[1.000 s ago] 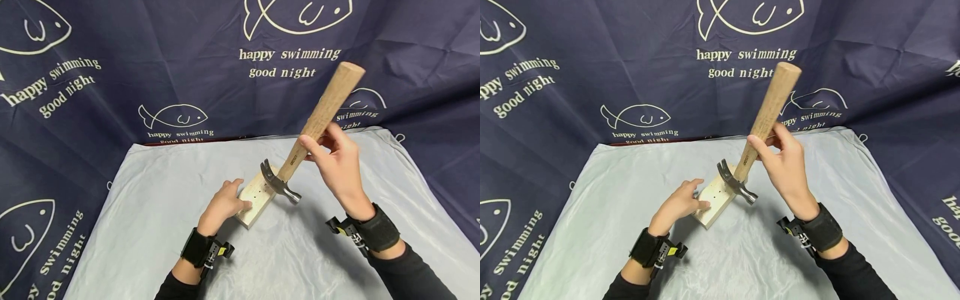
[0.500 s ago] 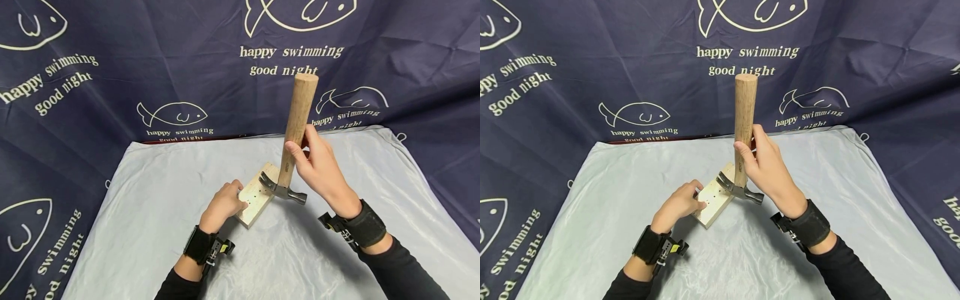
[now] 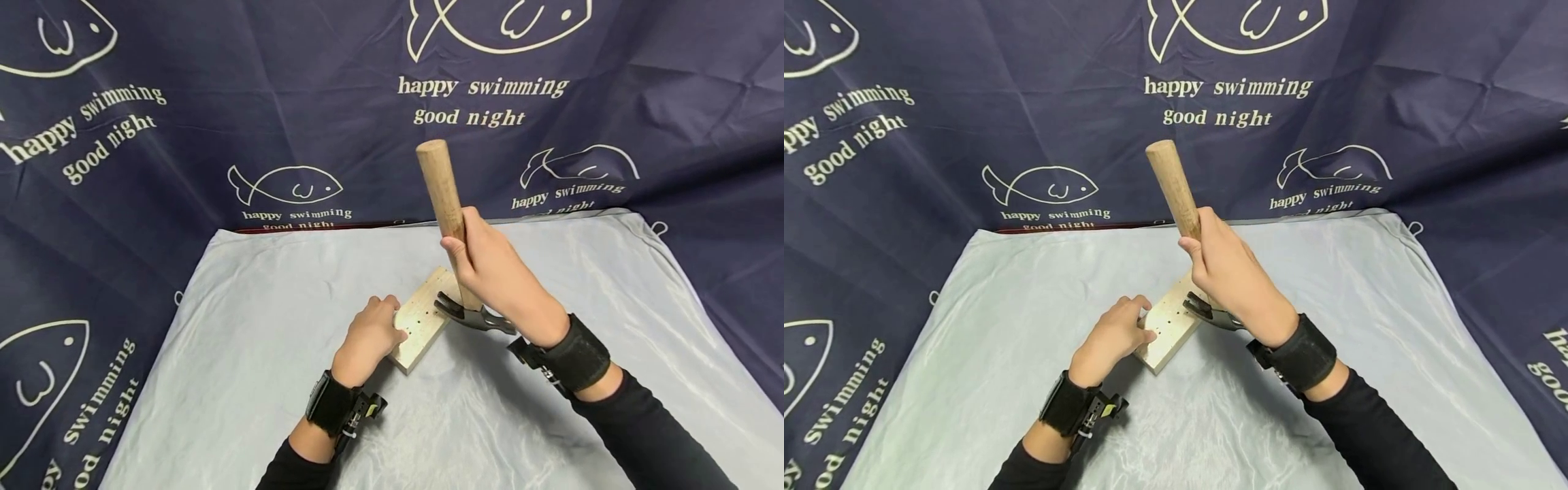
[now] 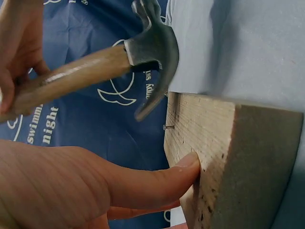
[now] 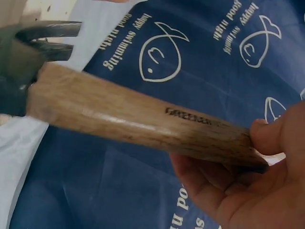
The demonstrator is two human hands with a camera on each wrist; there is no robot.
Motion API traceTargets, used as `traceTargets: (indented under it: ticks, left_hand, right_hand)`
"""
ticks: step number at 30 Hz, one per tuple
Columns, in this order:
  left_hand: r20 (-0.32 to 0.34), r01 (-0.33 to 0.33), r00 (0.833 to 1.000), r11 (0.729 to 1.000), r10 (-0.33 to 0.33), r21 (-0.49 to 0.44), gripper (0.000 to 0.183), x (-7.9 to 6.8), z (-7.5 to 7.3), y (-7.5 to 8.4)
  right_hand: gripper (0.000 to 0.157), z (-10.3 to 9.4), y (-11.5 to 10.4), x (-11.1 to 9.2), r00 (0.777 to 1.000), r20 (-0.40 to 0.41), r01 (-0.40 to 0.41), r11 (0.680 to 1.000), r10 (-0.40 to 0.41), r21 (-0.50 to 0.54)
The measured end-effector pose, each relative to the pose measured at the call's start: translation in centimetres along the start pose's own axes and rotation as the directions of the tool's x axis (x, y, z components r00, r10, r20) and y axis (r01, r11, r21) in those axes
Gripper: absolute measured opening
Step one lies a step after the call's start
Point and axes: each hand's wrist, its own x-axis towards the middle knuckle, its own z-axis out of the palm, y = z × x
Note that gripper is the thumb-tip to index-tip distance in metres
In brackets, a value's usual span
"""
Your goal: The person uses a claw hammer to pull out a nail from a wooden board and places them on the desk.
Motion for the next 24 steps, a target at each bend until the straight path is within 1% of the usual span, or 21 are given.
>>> traceTargets:
  ticks: [6,10,15,18,21,24]
  left_hand:
    - [-0.018,-0.01,1.0,1.0,0.01,0.023,0.047,0.0,-0.1,-0.1]
    - [-0.017,-0.006,1.0,1.0,0.007,0.025,0.047,0.1,0.0,-0.2]
    - [-0.025,-0.008,1.0,0.999,0.008,0.032,0.049,0.2,0.0,-0.3]
    - [-0.032,-0.009,0.999,0.999,0.01,0.035,0.049,0.2,-0.1,-0.4]
    - [-0.035,-0.01,0.999,1.0,0.011,0.024,0.049,0.3,-0.1,-0.5]
    - [-0.03,0.0,1.0,1.0,0.0,0.006,0.049,0.4,-0.1,-0.6]
  right_hand:
    - [0.021,1.2,-0.2,0.8,0.999,0.03,0.021,0.997,-0.019,-0.068]
    - [0.021,1.8,-0.8,1.3,0.996,0.085,0.042,0.992,-0.032,-0.118]
    - [0.021,2.3,-1.4,2.3,0.985,0.17,0.052,0.988,-0.027,-0.147]
    - [0.022,2.6,-1.7,2.9,0.976,0.214,0.071,0.985,-0.036,-0.155]
    - [0.023,3.2,-2.0,3.5,0.969,0.241,0.094,0.981,-0.051,-0.17]
    - [0.024,3.8,-2.1,4.0,0.966,0.25,0.112,0.973,-0.06,-0.201]
